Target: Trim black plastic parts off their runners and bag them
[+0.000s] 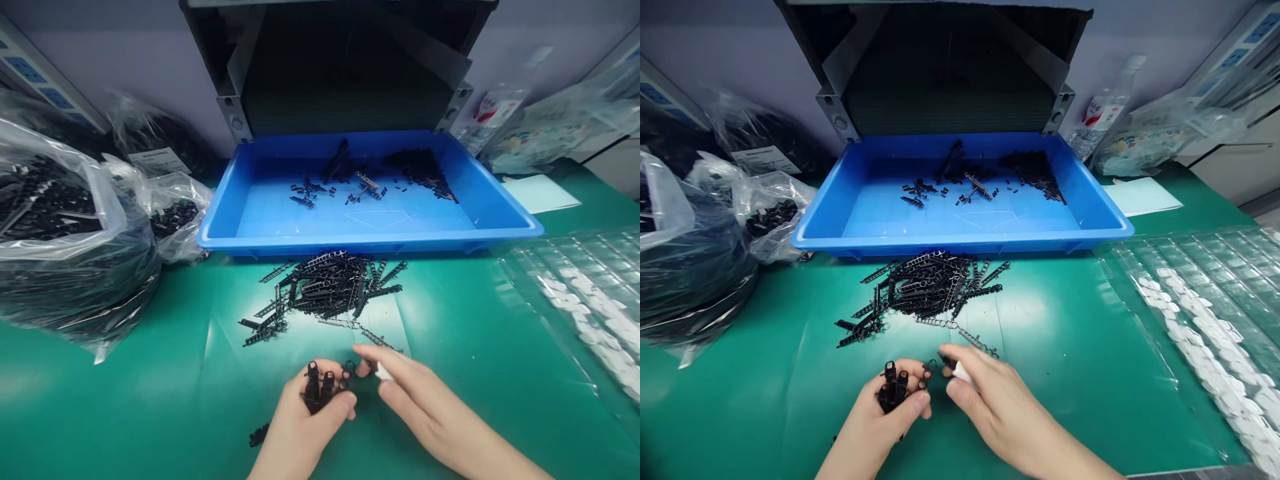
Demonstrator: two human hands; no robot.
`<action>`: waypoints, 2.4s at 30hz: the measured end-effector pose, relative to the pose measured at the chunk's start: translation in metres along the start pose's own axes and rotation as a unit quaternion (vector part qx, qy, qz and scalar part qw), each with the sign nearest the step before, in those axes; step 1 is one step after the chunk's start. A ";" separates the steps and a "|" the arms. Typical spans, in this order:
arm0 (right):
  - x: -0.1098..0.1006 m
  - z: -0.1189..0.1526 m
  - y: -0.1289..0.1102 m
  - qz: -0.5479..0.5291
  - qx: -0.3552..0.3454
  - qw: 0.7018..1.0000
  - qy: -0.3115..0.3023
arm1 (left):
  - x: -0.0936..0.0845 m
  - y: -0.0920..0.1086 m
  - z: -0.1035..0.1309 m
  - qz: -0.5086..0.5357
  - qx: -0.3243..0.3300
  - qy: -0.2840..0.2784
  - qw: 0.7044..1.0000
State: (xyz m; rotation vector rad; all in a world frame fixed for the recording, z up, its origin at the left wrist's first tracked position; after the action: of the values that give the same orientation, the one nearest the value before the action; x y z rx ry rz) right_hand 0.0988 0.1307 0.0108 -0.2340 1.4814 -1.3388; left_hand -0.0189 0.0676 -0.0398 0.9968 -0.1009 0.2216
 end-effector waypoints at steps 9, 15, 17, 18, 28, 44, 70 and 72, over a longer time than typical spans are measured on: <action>0.025 0.003 -0.017 0.185 -0.038 0.981 -0.039 | 0.000 -0.001 -0.005 0.033 0.015 -0.034 0.999; 0.024 0.003 -0.020 0.215 -0.051 0.975 -0.017 | -0.001 0.005 -0.003 0.025 0.020 -0.001 0.999; 0.024 0.004 -0.021 0.210 -0.053 0.976 -0.006 | -0.002 0.007 -0.001 0.026 0.025 0.020 0.999; 0.024 0.004 -0.021 0.208 -0.053 0.977 -0.001 | -0.002 0.008 0.000 0.026 0.027 0.027 0.999; 0.028 0.008 -0.021 0.200 -0.060 0.977 0.045 | -0.002 0.005 0.002 -0.004 0.016 0.054 0.998; -0.019 0.018 0.026 0.186 0.056 0.981 -0.031 | -0.009 0.015 0.000 0.065 0.080 0.015 0.995; 0.024 0.002 -0.017 0.175 -0.054 0.983 0.007 | 0.009 -0.016 -0.008 0.117 -0.013 -0.091 0.989; 0.025 0.002 -0.017 0.182 -0.063 0.981 0.021 | 0.009 -0.016 -0.008 0.114 -0.011 -0.094 0.989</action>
State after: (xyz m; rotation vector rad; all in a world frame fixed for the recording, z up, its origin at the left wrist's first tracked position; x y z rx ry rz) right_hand 0.0822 0.1057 0.0112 -0.0125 1.5582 -0.9640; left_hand -0.0063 0.0670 -0.0551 0.9832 -0.3902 0.3351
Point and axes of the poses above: each hand's wrist, its own z-axis away from the middle knuckle, its own x-axis out of the palm, y = z × x, the point moved 8 cm from there along -z, towards the middle knuckle, and after that the axes turned 10 degrees about -y, right-handed, at the moved point
